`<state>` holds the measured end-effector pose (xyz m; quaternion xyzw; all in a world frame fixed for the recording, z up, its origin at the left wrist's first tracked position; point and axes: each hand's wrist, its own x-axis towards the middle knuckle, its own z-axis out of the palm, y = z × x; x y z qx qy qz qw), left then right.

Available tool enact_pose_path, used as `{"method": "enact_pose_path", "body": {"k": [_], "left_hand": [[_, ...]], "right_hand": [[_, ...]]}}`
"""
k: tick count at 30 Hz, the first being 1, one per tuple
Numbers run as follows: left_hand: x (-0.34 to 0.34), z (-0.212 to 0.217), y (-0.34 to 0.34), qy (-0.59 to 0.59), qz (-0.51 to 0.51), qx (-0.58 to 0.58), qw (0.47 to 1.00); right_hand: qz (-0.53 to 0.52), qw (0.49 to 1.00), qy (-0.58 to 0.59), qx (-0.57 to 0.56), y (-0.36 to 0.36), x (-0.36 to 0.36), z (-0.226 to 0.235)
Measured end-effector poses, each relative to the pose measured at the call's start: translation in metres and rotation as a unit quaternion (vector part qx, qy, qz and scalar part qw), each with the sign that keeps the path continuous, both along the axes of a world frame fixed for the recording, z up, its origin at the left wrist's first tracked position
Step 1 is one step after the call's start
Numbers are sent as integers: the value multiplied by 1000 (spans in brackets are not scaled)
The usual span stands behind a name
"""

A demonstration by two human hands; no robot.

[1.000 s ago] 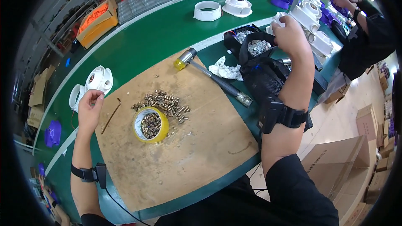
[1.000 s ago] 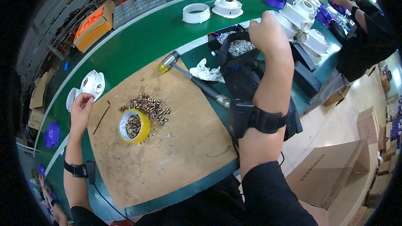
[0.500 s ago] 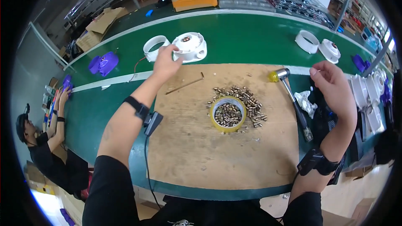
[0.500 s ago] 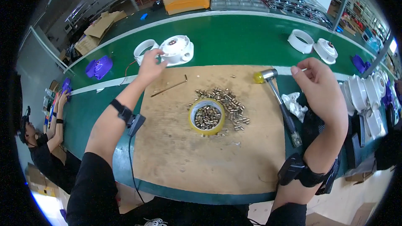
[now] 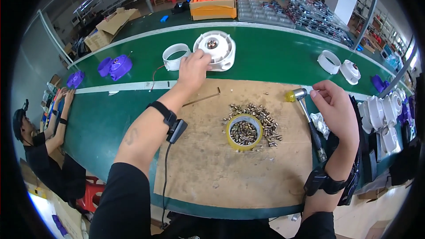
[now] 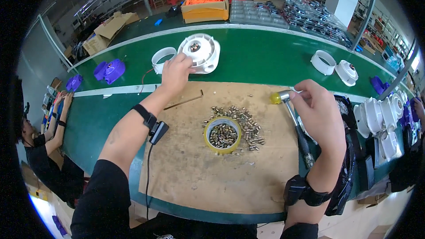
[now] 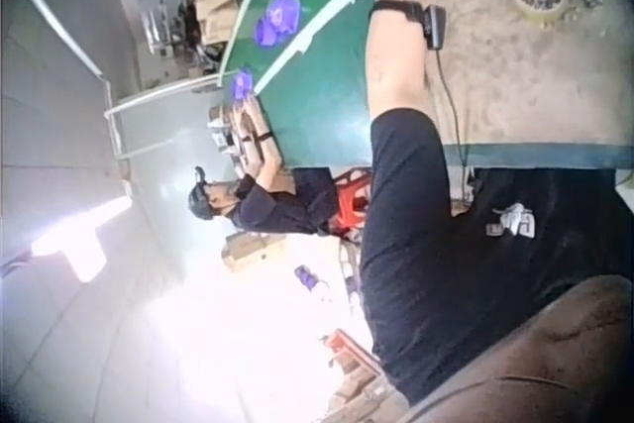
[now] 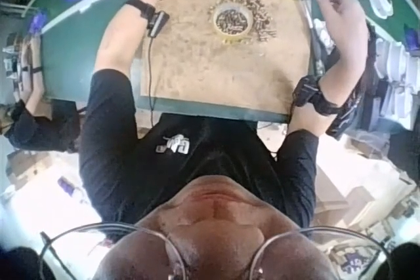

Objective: Assembling plastic motor or fan housings by inserting metal pins using a hammer.

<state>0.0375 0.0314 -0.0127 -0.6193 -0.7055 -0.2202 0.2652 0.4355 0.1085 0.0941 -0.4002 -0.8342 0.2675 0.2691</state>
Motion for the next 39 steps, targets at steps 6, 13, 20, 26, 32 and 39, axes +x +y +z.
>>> {"method": "enact_pose_path", "body": {"k": [6, 13, 20, 26, 32, 39], "left_hand": [[59, 51, -40, -478, -200, 15, 855], [96, 44, -98, -783, -279, -129, 541], [87, 19, -113, -760, -138, -228, 593], [50, 11, -97, -401, -62, -88, 910], [24, -7, -54, -257, 8, -165, 952], [16, 4, -58, -251, 45, -128, 958]], "right_hand": [[45, 991, 125, 24, 1, -42, -31], [122, 959, 37, -252, -21, -70, -31], [125, 958, -103, -236, -27, -65, -27], [121, 959, -94, -237, -25, -70, -30], [-96, 988, -61, -105, 25, -36, -19], [-91, 986, -135, -36, 47, -34, -60]]}}
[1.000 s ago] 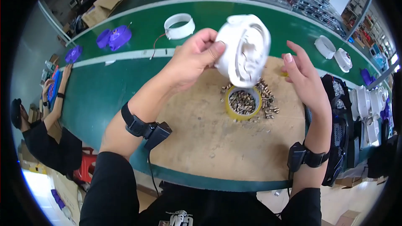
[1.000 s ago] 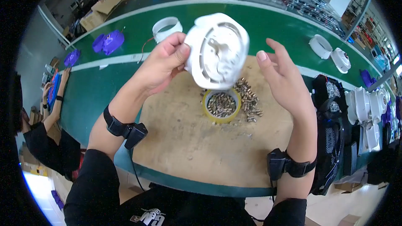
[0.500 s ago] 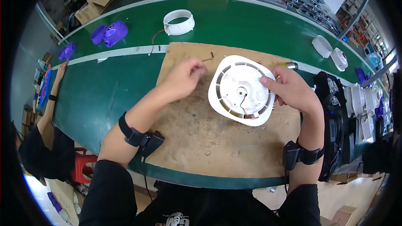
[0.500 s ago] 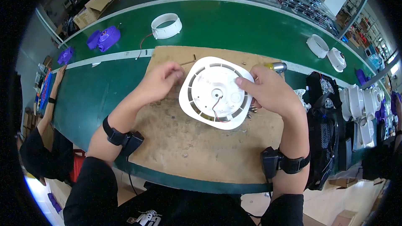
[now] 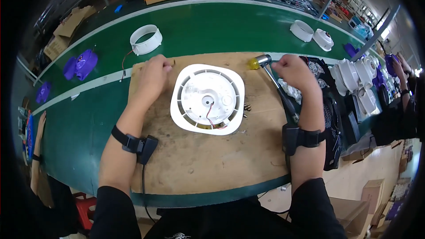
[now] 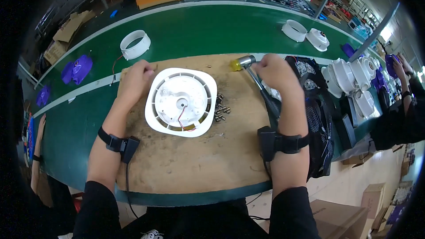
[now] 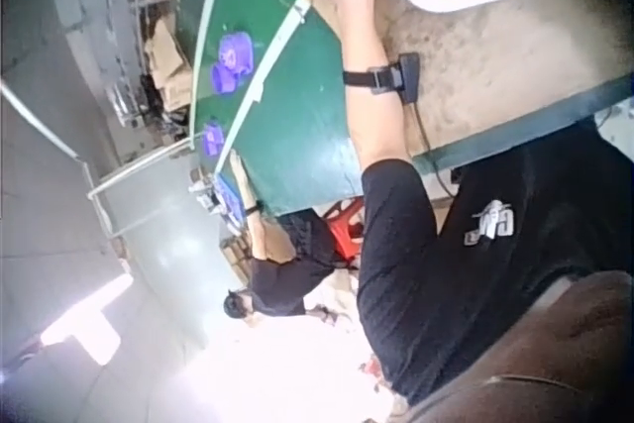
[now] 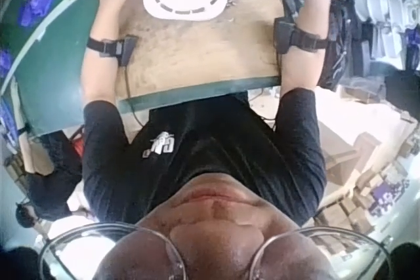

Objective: Assembling plastic motor or fan housings by inserting metal pins using a hammer.

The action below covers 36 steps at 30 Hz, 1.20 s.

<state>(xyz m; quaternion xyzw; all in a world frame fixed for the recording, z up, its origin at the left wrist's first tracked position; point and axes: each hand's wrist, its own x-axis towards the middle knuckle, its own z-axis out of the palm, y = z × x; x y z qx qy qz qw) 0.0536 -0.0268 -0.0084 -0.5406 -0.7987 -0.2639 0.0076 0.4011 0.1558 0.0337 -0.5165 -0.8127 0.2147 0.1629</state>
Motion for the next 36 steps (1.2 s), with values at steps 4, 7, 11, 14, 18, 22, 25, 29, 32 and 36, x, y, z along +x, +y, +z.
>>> {"method": "enact_pose_path", "body": {"k": [4, 7, 11, 14, 18, 22, 25, 29, 32, 36], "left_hand": [[-3, 34, -2, -139, -8, 148, 979], [10, 65, -12, -273, -80, 275, 918], [36, 99, -34, -370, -188, 359, 836], [57, 108, -45, -396, -291, 366, 790], [81, 95, -49, -453, -356, 293, 763], [88, 79, -42, -444, -340, 261, 787], [87, 78, -43, -381, -326, 219, 837], [91, 72, -42, -419, -320, 218, 821], [88, 70, -41, -390, -328, 234, 828], [91, 70, -45, -412, -306, 211, 832]], "right_hand": [[-36, 989, -110, 91, -17, -32, -24], [-29, 979, -138, 150, -14, -41, -48], [-36, 981, -64, 178, -6, -36, -62], [-15, 980, 2, 198, -1, -38, -52], [26, 942, 315, 115, -16, -57, -4], [118, 858, 483, 131, -47, -60, 39], [168, 840, 497, 141, -74, -57, 63], [204, 838, 451, 231, -77, -53, 58], [246, 862, 339, 284, -92, -54, 62], [252, 872, 280, 313, -106, -62, 63]]}}
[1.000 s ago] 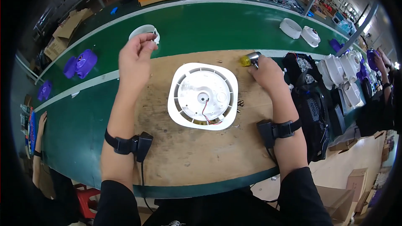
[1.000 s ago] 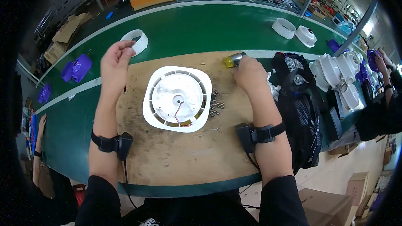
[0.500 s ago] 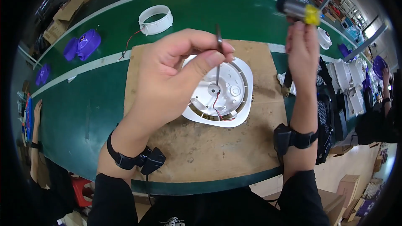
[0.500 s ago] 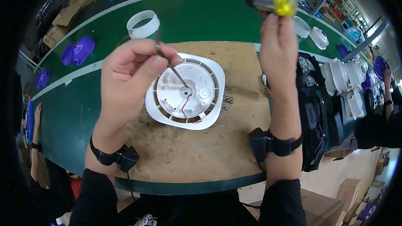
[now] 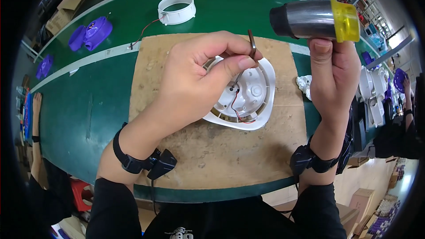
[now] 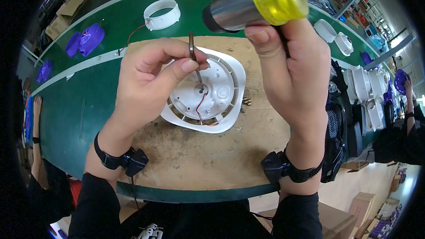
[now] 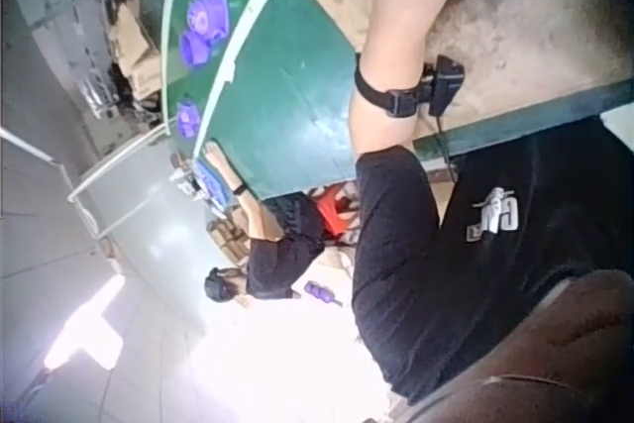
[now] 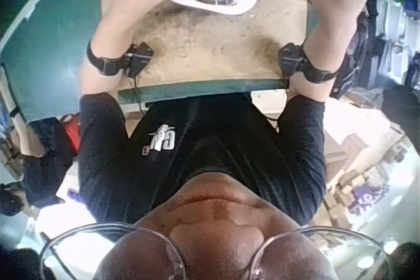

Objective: Assembling plastic motor or fan housings by inserting metal pins using a hammer.

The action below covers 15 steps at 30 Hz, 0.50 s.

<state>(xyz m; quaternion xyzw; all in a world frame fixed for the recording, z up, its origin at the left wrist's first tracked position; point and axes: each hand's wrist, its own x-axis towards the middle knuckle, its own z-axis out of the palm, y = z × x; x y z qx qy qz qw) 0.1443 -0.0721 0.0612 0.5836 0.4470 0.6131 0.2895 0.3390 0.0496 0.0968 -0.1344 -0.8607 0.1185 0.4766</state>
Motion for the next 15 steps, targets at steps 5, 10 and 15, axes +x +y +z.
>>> {"method": "enact_pose_path", "body": {"k": [5, 10, 15], "left_hand": [[4, -3, -5, -6, 7, -31, 999], [-1, -10, -3, 41, 6, -20, 999], [1, -11, -1, 50, 5, -28, 998]], "right_hand": [[-3, 999, 3, -44, -8, 8, 3], [13, 998, -59, -29, -16, 9, 15], [81, 995, 40, 51, -14, 4, 6]]}}
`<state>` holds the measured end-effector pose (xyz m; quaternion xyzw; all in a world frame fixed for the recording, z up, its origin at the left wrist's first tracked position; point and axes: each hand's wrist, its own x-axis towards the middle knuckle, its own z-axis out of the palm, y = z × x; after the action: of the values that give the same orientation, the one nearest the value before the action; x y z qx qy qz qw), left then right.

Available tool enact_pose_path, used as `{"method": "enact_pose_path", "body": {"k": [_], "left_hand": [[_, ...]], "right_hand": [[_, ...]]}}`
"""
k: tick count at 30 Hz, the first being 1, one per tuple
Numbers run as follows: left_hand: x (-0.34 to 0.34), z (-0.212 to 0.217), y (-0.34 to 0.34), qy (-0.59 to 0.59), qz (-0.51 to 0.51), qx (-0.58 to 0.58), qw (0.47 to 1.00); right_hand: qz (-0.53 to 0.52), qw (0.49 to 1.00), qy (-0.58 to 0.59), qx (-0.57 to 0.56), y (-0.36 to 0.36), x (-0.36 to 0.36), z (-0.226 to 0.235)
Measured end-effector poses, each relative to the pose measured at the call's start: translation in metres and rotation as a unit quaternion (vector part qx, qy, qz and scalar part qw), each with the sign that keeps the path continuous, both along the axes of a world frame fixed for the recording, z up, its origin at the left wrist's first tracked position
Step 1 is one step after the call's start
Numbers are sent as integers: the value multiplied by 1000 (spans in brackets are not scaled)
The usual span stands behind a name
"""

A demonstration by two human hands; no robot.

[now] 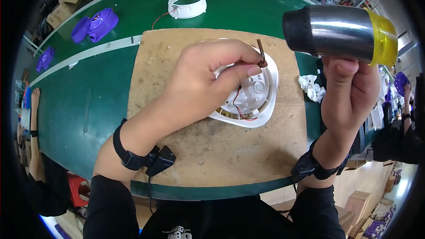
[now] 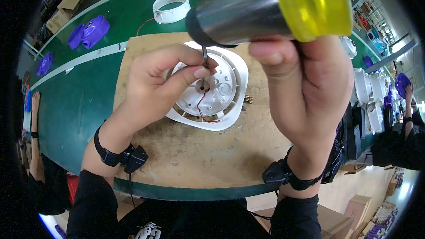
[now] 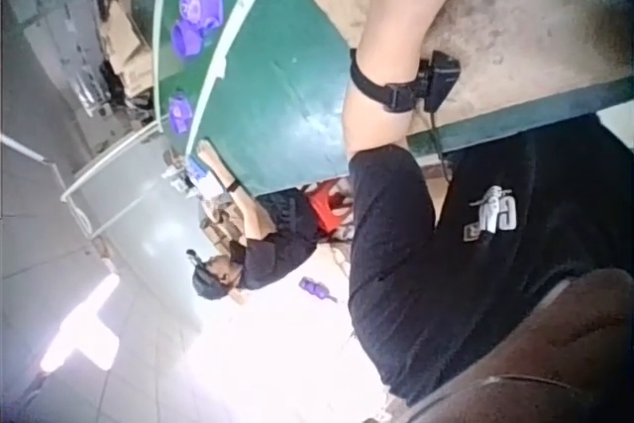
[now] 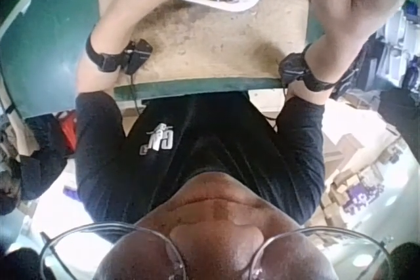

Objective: Assembling plastic motor or fan housings by inserting metal pins using a hammer.

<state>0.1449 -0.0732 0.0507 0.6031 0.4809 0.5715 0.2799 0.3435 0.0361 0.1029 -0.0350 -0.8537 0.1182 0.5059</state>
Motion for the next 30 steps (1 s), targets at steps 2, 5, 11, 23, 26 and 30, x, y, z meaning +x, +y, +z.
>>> {"method": "enact_pose_path", "body": {"k": [2, 5, 11, 23, 26, 30], "left_hand": [[1, 0, -1, 46, 6, 37, 998], [-1, 0, 0, 43, -2, 46, 998], [1, 0, 0, 64, 1, 51, 997], [-7, -6, -4, 100, 35, 35, 994], [0, 17, -11, -2, 25, 33, 999], [-21, 33, -13, -21, 34, 176, 984]], "right_hand": [[-12, 991, -133, 30, -4, 3, 14], [-59, 988, -137, -47, -14, 9, 19], [-2, 987, -137, -80, -19, 9, 21], [-38, 996, -64, -39, -16, -9, 4], [-17, 993, 39, -107, -13, 4, 14], [-169, 972, -54, -154, 5, -5, 6]]}}
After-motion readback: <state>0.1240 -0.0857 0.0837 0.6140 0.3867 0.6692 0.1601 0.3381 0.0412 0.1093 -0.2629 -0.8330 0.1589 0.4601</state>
